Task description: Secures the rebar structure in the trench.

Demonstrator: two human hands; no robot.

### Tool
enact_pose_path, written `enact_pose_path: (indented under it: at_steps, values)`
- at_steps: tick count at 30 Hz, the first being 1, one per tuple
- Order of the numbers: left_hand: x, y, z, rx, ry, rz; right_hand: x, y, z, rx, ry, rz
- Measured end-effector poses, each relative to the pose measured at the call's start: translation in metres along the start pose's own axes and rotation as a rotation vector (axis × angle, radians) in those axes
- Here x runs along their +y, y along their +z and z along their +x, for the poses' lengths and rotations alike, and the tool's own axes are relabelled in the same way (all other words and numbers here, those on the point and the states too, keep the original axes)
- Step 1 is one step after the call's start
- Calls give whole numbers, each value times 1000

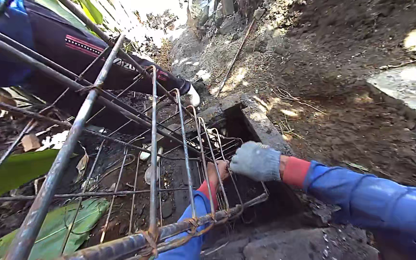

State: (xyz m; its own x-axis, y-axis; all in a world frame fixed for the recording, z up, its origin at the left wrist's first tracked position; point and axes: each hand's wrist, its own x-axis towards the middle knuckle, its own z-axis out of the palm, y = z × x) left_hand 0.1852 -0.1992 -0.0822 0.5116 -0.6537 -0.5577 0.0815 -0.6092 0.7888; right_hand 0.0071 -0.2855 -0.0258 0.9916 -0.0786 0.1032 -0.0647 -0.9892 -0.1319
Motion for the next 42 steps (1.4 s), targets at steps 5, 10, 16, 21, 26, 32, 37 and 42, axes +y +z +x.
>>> enact_pose_path:
  at_steps: [5, 10, 16, 21, 26, 32, 37, 42]
  values:
    - [-3, -1, 6, -38, -13, 1, 48, 31, 31, 225, 303, 113]
    - [-1, 0, 4, -45, -43, -28, 54, 98, 40, -166, 630, 486]
    - [6, -4, 2, -81, -16, 200, 14, 115, 13, -473, 350, 742]
    - [10, -6, -1, -83, 43, 457, 6, 35, 7, -330, 276, 876]
    - [7, -7, -2, -56, 83, 430, 39, 11, 27, 49, 529, 774]
    - [6, -9, -10, -107, 123, 322, 41, -7, 23, -114, 497, 318]
    - [-2, -11, -11, -179, 150, 194, 32, -66, -40, -43, 528, 145]
    - [-11, -12, 2, -207, 86, 41, 29, -113, -211, 233, 824, 255]
